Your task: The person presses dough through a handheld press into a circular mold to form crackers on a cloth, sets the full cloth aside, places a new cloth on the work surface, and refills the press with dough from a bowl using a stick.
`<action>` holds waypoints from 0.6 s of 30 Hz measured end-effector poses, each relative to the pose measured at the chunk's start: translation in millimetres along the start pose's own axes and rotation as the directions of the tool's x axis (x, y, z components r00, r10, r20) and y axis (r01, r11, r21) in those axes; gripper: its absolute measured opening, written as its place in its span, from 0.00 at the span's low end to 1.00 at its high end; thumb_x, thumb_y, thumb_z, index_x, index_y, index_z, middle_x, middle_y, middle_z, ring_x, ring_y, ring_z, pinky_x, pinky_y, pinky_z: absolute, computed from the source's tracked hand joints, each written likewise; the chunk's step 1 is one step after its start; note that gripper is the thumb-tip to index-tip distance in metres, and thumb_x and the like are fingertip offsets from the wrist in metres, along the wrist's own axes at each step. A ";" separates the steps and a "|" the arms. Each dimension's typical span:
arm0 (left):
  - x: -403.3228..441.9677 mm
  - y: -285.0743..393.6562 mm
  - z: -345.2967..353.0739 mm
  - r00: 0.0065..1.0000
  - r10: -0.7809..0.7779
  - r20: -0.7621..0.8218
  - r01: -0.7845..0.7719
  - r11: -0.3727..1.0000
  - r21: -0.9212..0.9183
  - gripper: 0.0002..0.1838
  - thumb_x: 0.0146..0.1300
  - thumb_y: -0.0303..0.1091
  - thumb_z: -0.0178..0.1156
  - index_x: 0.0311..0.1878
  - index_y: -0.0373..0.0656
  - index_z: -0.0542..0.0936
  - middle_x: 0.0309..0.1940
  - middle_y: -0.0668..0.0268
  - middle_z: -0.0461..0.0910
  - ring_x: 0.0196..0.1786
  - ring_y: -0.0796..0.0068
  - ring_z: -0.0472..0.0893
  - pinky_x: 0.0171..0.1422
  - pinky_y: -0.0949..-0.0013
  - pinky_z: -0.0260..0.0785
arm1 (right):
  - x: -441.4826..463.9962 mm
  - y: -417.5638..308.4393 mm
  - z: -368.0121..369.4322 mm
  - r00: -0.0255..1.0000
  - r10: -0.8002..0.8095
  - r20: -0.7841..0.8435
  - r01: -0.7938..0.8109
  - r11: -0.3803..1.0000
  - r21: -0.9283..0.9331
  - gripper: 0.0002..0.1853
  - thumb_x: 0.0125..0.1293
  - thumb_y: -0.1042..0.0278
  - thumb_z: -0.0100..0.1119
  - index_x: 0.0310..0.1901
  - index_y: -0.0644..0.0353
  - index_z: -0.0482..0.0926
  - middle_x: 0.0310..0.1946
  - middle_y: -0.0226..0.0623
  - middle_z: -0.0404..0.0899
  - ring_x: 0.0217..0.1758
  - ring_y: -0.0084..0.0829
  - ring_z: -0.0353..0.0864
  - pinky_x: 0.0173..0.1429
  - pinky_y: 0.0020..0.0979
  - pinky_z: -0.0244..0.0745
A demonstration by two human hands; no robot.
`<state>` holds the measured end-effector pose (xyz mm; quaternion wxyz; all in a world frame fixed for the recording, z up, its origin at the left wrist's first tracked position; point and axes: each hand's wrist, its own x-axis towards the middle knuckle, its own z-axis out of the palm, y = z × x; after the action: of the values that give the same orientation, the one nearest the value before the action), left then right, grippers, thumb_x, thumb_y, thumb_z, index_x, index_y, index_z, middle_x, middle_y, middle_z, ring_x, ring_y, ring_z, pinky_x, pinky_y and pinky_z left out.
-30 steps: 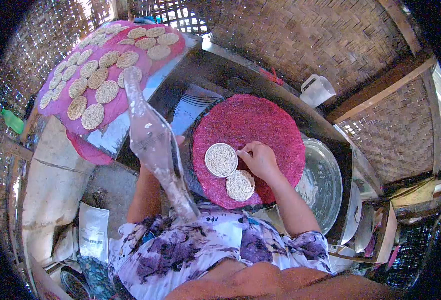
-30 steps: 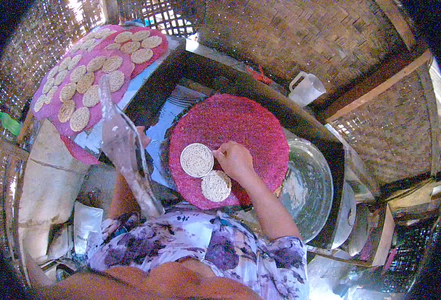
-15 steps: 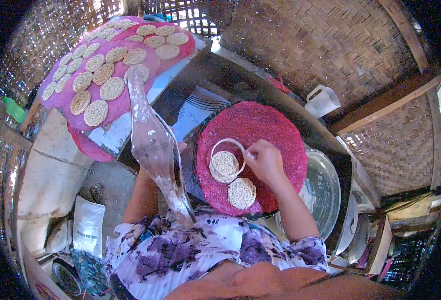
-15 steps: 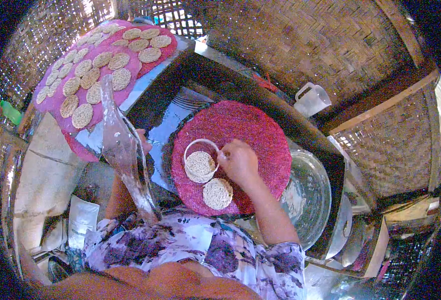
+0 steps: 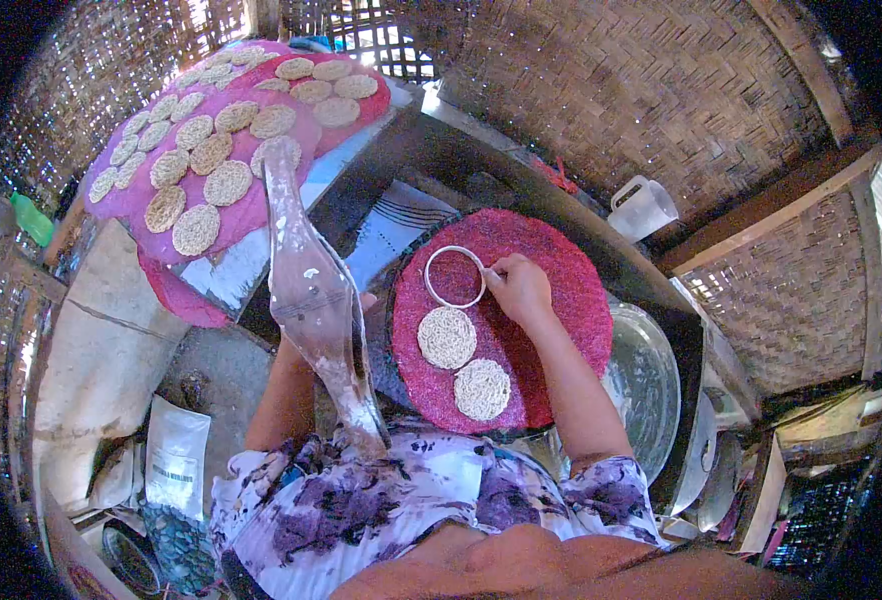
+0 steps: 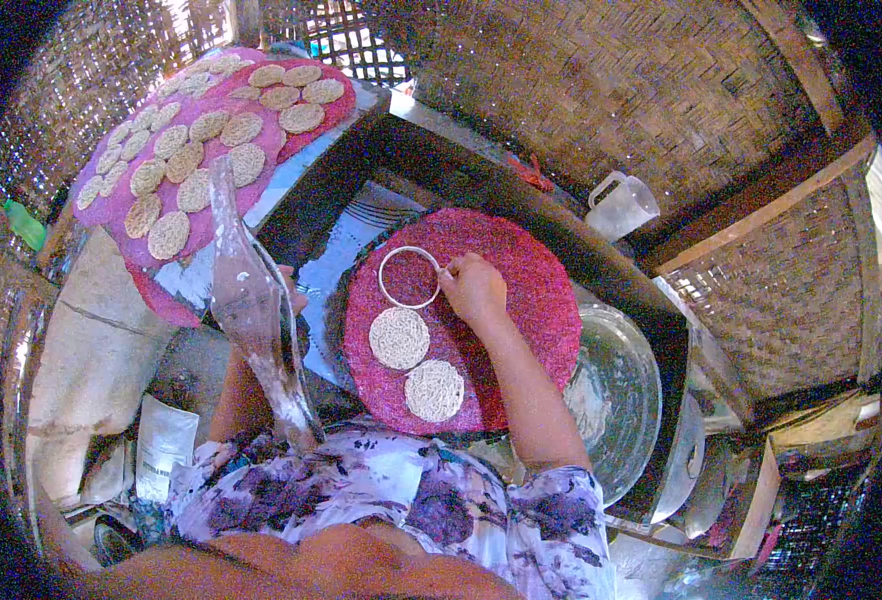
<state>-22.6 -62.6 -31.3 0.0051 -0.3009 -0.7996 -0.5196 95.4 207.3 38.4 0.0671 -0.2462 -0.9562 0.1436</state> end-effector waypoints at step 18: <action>31.2 176.2 21.8 0.817 0.503 0.281 -0.287 0.779 -0.558 0.12 0.39 0.38 0.62 0.29 0.46 0.75 0.22 0.63 0.75 0.29 0.63 0.77 0.35 0.62 0.69 | -84.3 -121.5 -142.2 0.485 -0.778 -0.399 0.732 0.611 -0.302 0.26 0.40 0.74 0.60 0.46 0.69 0.69 0.37 0.50 0.69 0.41 0.47 0.70 0.46 0.41 0.66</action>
<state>44.3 19.5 114.6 -0.1302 -0.5600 -0.5390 -0.6156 142.2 98.5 206.0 0.3535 0.1680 -0.9201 -0.0119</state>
